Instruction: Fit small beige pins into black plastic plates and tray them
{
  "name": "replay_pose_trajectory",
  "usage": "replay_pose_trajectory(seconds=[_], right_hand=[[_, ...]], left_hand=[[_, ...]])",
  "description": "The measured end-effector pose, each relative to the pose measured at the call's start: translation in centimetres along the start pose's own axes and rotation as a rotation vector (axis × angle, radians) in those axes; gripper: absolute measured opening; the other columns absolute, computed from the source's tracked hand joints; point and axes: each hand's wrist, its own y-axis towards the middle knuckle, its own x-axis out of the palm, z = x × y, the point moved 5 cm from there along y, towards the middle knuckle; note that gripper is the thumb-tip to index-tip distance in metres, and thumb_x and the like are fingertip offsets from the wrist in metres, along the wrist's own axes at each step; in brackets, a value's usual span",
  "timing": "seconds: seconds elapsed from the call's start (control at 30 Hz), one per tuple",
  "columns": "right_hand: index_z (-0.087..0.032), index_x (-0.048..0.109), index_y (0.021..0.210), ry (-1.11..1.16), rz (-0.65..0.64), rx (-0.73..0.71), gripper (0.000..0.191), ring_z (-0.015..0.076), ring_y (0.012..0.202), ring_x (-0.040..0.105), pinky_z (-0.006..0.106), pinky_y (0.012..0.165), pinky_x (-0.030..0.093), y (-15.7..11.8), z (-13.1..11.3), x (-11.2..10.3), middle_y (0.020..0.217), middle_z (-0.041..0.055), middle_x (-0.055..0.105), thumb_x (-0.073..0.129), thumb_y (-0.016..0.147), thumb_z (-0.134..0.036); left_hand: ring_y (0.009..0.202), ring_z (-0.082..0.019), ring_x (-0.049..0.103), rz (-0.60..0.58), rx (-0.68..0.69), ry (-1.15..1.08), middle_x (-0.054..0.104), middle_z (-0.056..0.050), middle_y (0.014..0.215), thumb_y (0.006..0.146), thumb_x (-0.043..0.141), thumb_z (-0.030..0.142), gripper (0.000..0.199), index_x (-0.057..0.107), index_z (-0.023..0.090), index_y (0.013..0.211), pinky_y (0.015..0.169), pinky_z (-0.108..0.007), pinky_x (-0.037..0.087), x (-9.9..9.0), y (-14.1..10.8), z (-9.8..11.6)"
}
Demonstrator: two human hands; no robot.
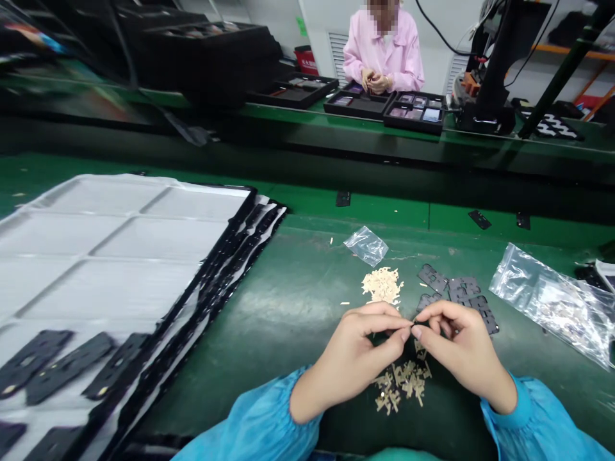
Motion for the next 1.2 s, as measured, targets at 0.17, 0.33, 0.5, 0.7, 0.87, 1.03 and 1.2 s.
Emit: replay_pose_trajectory(seconds=[0.17, 0.33, 0.5, 0.7, 0.87, 1.03, 1.2], right_hand=[[-0.02, 0.075, 0.082, -0.14, 0.089, -0.071, 0.01, 0.0118, 0.055, 0.042, 0.027, 0.053, 0.033, -0.2, -0.3, -0.4, 0.061, -0.004, 0.053, 0.069, 0.088, -0.025], [-0.02, 0.076, 0.081, -0.143, 0.099, -0.059, 0.009, 0.0121, 0.054, 0.043, 0.027, 0.051, 0.034, -0.2, 0.1, -0.8, 0.06, -0.0032, 0.055, 0.07, 0.086, -0.025], [-0.019, 0.075, 0.075, -0.063, 0.171, -0.015, 0.013, 0.0114, 0.051, 0.04, 0.026, 0.049, 0.033, -0.1, 0.7, -2.4, 0.056, -0.0035, 0.052, 0.07, 0.084, -0.027], [-0.019, 0.074, 0.072, 0.056, 0.479, 0.05, 0.017, 0.0149, 0.056, 0.053, 0.027, 0.05, 0.043, 0.5, 1.9, -6.9, 0.064, 0.0024, 0.067, 0.078, 0.076, -0.035], [-0.018, 0.076, 0.09, 0.149, 0.535, 0.032, 0.023, 0.0147, 0.061, 0.055, 0.027, 0.056, 0.045, 1.1, 2.5, -7.9, 0.066, -0.0001, 0.065, 0.08, 0.077, -0.036], [-0.017, 0.065, 0.125, 0.191, 0.438, 0.113, 0.052, 0.0136, 0.057, 0.052, 0.027, 0.056, 0.044, 1.4, 2.5, -5.7, 0.062, -0.0053, 0.059, 0.078, 0.082, -0.042], [-0.019, 0.056, 0.136, 0.322, 0.249, 0.145, 0.057, 0.012, 0.054, 0.051, 0.024, 0.051, 0.041, 1.0, 2.2, -3.0, 0.067, -0.0051, 0.062, 0.074, 0.087, -0.042]], left_hand=[[0.077, -0.016, 0.068, 0.0, -0.017, 0.038, 0.075, -0.004, 0.085, 0.095, 0.064, 0.018, 0.019, 0.083, 0.022, 0.096, 0.07, -0.029, 0.053, 0.5, 0.3, -0.3], [0.077, -0.016, 0.068, -0.031, -0.011, 0.041, 0.074, -0.003, 0.085, 0.097, 0.063, 0.017, 0.021, 0.083, 0.024, 0.098, 0.07, -0.029, 0.052, 0.9, 0.5, 0.1], [0.087, -0.019, 0.069, -0.105, 0.041, 0.245, 0.075, -0.004, 0.093, 0.099, 0.061, 0.022, 0.019, 0.079, 0.022, 0.102, 0.08, -0.034, 0.053, 1.3, 3.3, -0.7], [0.108, -0.031, 0.061, -0.249, 0.097, 0.688, 0.069, -0.011, 0.116, 0.086, 0.079, 0.037, 0.044, 0.067, 0.018, 0.124, 0.09, -0.043, 0.048, 2.3, 10.7, -4.5], [0.083, -0.022, 0.065, -0.274, 0.176, 0.679, 0.07, -0.002, 0.085, 0.085, 0.081, 0.028, 0.016, 0.067, 0.019, 0.086, 0.075, -0.032, 0.044, 2.5, 12.3, -4.7], [0.088, -0.022, 0.066, -0.146, 0.34, 0.685, 0.076, -0.005, 0.093, 0.099, 0.056, 0.015, 0.016, 0.07, 0.019, 0.094, 0.081, -0.038, 0.041, 1.5, 7.1, -1.4], [0.09, -0.023, 0.065, -0.041, 0.611, 0.62, 0.075, -0.007, 0.1, 0.095, 0.067, 0.024, 0.012, 0.072, 0.022, 0.106, 0.08, -0.039, 0.046, 0.8, 1.6, 2.2]])
